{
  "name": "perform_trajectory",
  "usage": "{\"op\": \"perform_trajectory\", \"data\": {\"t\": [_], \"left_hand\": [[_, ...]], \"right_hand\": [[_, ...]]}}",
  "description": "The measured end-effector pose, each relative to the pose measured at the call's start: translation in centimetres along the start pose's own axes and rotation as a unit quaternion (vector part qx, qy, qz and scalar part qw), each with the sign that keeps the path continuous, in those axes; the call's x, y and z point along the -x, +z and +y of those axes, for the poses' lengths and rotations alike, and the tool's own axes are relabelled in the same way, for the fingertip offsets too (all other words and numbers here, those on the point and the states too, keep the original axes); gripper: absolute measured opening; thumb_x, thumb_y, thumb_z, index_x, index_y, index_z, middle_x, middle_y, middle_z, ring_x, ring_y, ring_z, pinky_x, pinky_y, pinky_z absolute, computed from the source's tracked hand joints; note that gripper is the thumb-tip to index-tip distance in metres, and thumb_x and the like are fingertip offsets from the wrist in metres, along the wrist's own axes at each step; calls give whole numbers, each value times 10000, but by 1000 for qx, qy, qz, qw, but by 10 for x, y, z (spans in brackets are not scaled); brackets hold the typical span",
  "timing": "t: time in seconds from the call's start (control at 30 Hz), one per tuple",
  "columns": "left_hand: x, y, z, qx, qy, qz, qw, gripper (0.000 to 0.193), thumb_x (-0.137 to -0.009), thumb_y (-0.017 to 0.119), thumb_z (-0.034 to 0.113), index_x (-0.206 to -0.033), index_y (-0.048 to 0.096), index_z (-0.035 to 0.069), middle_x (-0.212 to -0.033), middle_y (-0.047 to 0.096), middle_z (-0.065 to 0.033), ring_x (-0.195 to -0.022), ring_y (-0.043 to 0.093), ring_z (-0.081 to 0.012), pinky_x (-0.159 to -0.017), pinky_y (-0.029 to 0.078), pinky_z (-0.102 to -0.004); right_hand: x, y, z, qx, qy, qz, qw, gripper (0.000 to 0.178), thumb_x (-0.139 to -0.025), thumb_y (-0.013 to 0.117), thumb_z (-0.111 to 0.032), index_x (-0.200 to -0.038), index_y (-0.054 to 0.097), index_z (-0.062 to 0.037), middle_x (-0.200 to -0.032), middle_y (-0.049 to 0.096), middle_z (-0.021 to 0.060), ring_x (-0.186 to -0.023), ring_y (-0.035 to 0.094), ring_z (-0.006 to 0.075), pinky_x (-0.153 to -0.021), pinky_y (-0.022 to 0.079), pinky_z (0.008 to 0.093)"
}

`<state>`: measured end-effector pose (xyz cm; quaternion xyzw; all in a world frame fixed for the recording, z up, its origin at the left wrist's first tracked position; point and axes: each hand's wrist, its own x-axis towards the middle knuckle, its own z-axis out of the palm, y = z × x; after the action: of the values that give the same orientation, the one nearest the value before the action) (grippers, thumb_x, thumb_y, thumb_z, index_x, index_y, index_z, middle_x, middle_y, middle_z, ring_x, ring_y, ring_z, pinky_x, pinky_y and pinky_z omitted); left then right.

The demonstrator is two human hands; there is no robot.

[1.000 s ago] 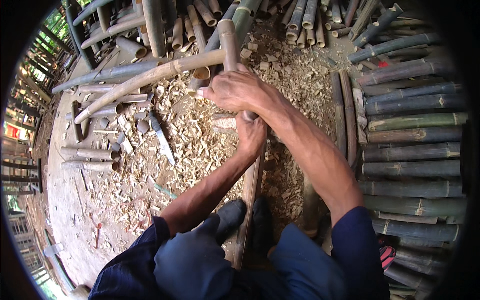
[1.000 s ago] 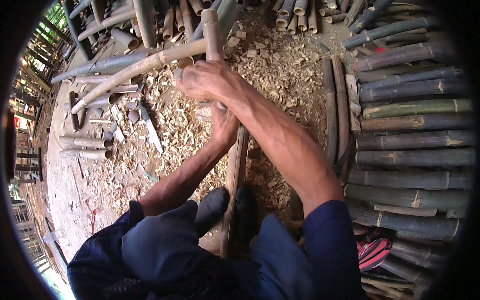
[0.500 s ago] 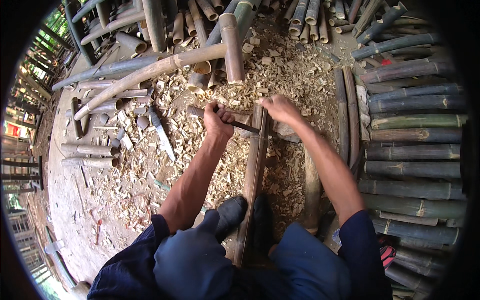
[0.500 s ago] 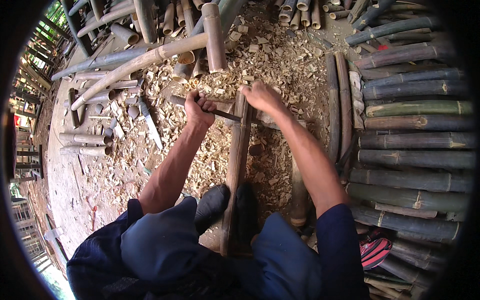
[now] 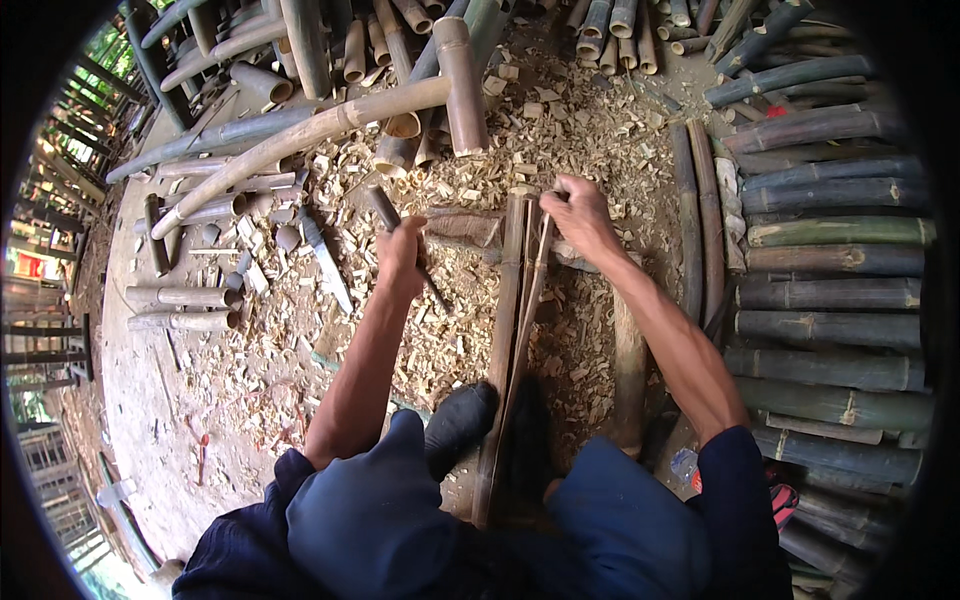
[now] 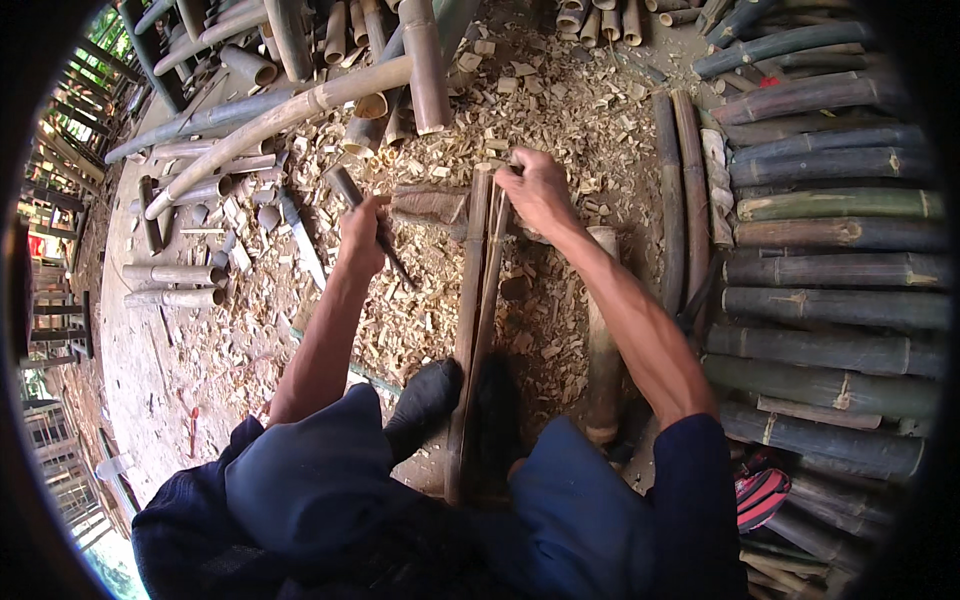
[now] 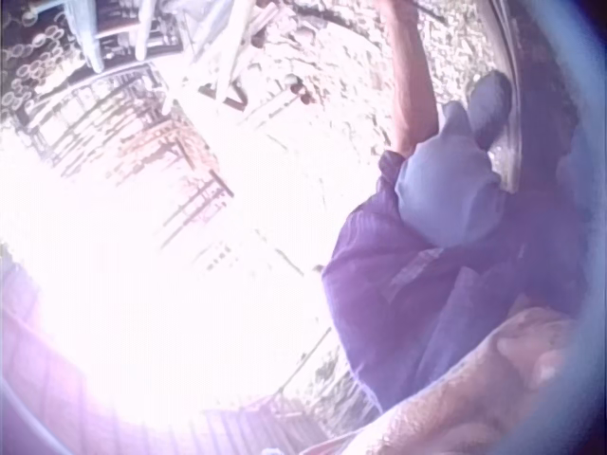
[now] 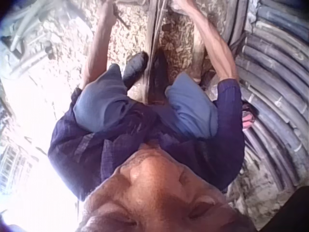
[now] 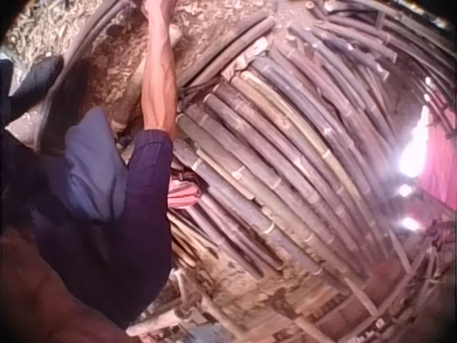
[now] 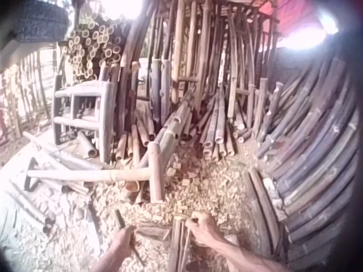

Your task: The person sits on a dirt floor and uses a mallet and a curved blade to split and shave pieces of bamboo poles.

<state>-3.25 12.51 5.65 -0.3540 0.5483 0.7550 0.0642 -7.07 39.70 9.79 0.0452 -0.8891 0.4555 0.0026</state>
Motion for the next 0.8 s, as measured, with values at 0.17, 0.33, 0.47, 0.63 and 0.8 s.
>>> {"op": "perform_trajectory", "data": {"t": [0.17,0.33,0.47,0.63,0.8], "left_hand": [[41,-19,-27,-396,315,72,860,677,-859,693,311,-1388,411,-3,-1231,494,-236,-1166,488,-388,-965,467,-570],[131,0,-86,-228,44,-393,890,700,-990,580,549,-1377,514,-31,-1165,622,-133,-1109,593,-194,-930,521,-353],[183,20,-94,-93,-38,-391,915,490,-1049,498,501,-890,583,45,-764,552,-8,-693,508,-91,-621,447,-278],[217,37,-76,-94,45,-396,912,593,-1058,424,547,-677,510,100,-566,472,19,-473,438,-90,-433,349,-272],[224,31,-71,-46,-13,-421,906,498,-1075,460,453,-730,497,94,-619,436,47,-564,376,-62,-494,329,-256]], "right_hand": [[20,-35,-31,-130,7,-46,990,246,-914,738,-184,-743,581,-104,-673,509,-26,-587,429,107,-562,458,298],[22,-43,-33,-172,13,-55,983,268,-931,724,-241,-738,587,-115,-679,530,-14,-619,457,101,-600,469,294],[36,-49,-50,-142,4,3,990,248,-941,708,-274,-760,615,-132,-711,587,3,-721,555,132,-737,520,391],[53,-95,-83,-273,-39,-44,960,194,-966,700,-281,-914,661,-97,-785,636,-12,-684,569,67,-586,452,214],[65,-119,-108,-222,-32,-71,972,426,-1031,553,-453,-1183,619,-60,-968,660,50,-846,638,129,-725,532,280]]}}
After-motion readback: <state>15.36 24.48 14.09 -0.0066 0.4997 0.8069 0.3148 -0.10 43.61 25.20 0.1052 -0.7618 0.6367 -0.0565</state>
